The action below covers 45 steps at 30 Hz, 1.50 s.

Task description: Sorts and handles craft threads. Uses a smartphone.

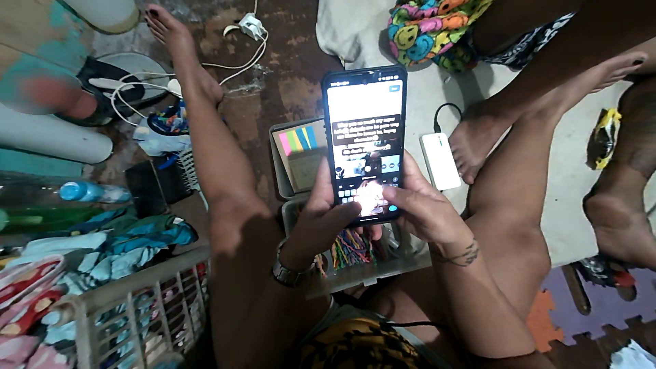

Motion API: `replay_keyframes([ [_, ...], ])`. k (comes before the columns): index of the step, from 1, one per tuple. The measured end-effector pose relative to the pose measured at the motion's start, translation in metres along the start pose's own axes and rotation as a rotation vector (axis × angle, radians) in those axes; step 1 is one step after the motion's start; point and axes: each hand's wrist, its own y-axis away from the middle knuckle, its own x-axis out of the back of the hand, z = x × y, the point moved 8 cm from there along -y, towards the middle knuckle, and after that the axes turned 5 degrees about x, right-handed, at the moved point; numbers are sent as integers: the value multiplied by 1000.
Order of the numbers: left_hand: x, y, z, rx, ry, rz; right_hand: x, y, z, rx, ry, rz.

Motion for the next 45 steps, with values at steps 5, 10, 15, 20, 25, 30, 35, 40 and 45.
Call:
replay_keyframes([
  [5,2,3,-2,18,-7,-15,0,3,-1,7,112,-43],
  [10,-1,0,1,3,-21,-53,0,3,0,-5,33,-52],
  [15,-2,-1,1,18,-10,-42,1,3,0,2,0,-55],
  [20,4,-1,-8,57,45,-26,1,3,1,-4,3,-52],
  [25,5,1,-7,71,19,-5,1,5,0,-8,-17,-68],
  [30,4,3,-2,51,-19,5,-1,5,-3,-4,-63,-115],
  [35,5,2,-4,48,-3,1,0,5,-1,-5,-76,-122],
  [40,5,0,-6,48,24,-17,0,5,0,-12,-69,-114],
  [45,-3,-2,-1,11,-15,-71,0,2,-1,-6,22,-38],
])
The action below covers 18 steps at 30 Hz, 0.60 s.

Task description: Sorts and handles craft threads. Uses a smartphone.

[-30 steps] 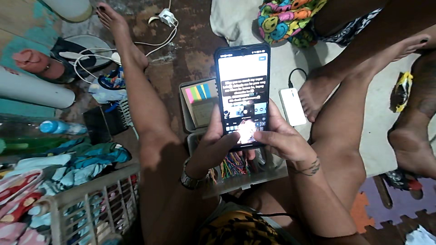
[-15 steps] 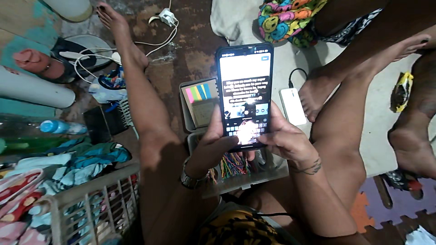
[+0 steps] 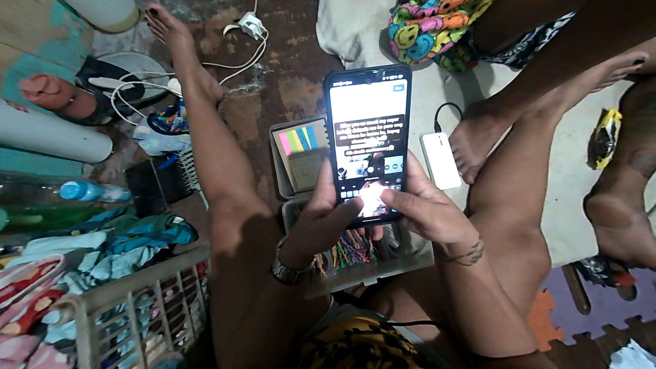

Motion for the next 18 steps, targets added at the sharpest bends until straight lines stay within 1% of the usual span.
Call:
replay_keyframes([
  [4,3,4,0,18,-14,45,0,2,0,1,82,-11],
  [7,6,3,-4,33,-5,66,0,1,0,4,92,-20],
  [12,6,3,-6,34,6,49,2,-1,0,-3,116,115],
  [14,8,2,-8,38,46,45,2,0,2,-14,59,83],
  [17,9,5,-8,57,42,85,1,0,3,-24,-36,33],
  [18,7,5,-6,57,44,68,1,1,2,-21,-42,25],
])
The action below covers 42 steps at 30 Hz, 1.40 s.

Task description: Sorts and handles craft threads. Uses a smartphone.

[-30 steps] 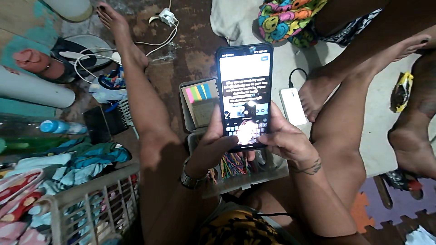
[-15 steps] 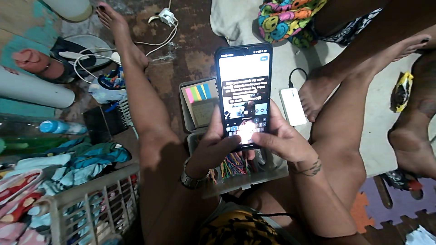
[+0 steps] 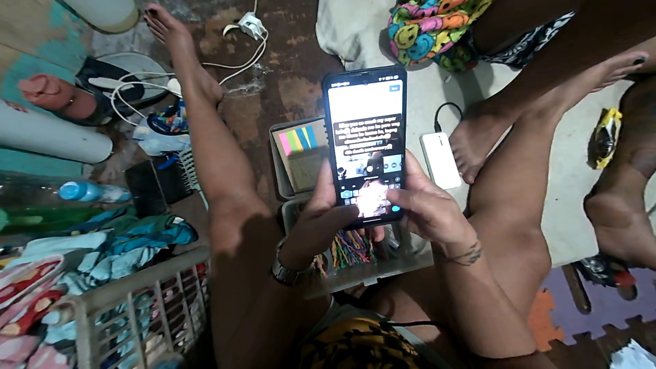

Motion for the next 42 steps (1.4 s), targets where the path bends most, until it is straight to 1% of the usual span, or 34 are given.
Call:
replay_keyframes([
  [2,-1,1,1,-6,-1,-15,0,1,-1,11,59,-7],
  [5,-2,3,3,-6,-56,12,-2,2,-3,25,165,-20],
  [7,-2,2,4,-20,-44,1,-2,1,-3,25,142,-42],
  [10,-2,-3,0,-43,28,-71,-1,2,-2,22,-29,-89],
  [13,-4,-3,5,-63,-6,-72,-3,2,-3,19,-85,-105],
  [18,-7,-3,8,-93,-10,-72,-2,3,-2,22,-77,-109],
  [26,-6,-2,5,-44,-21,-27,-1,3,-2,19,-80,-115],
  [32,-9,-2,9,-88,-22,-59,-1,3,-2,9,-61,-118],
  [34,-9,-2,8,-85,-25,-47,-1,3,-2,9,-57,-122],
  [38,-8,-3,4,-56,27,-78,0,3,-2,9,-70,-119],
  [42,-9,-3,7,-74,-13,-62,-1,3,-2,11,-74,-123],
])
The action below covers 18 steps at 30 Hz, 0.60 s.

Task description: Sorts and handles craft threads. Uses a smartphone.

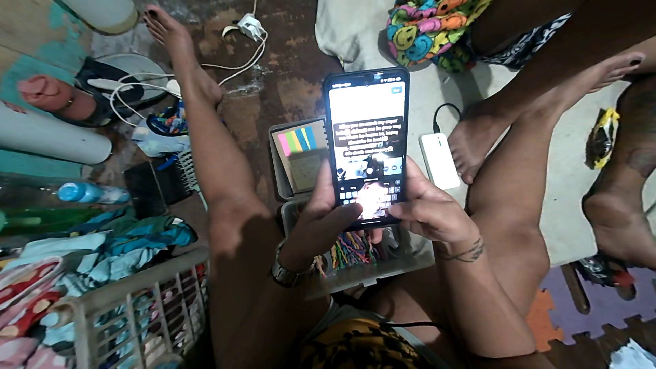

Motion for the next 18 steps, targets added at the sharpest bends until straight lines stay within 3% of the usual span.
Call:
replay_keyframes([
  [7,1,0,2,2,-45,18,0,1,0,-1,24,-1],
  [13,1,0,1,19,-101,63,0,0,-2,-4,259,105],
  [18,2,0,-2,22,-29,35,1,-1,-2,20,191,104],
])
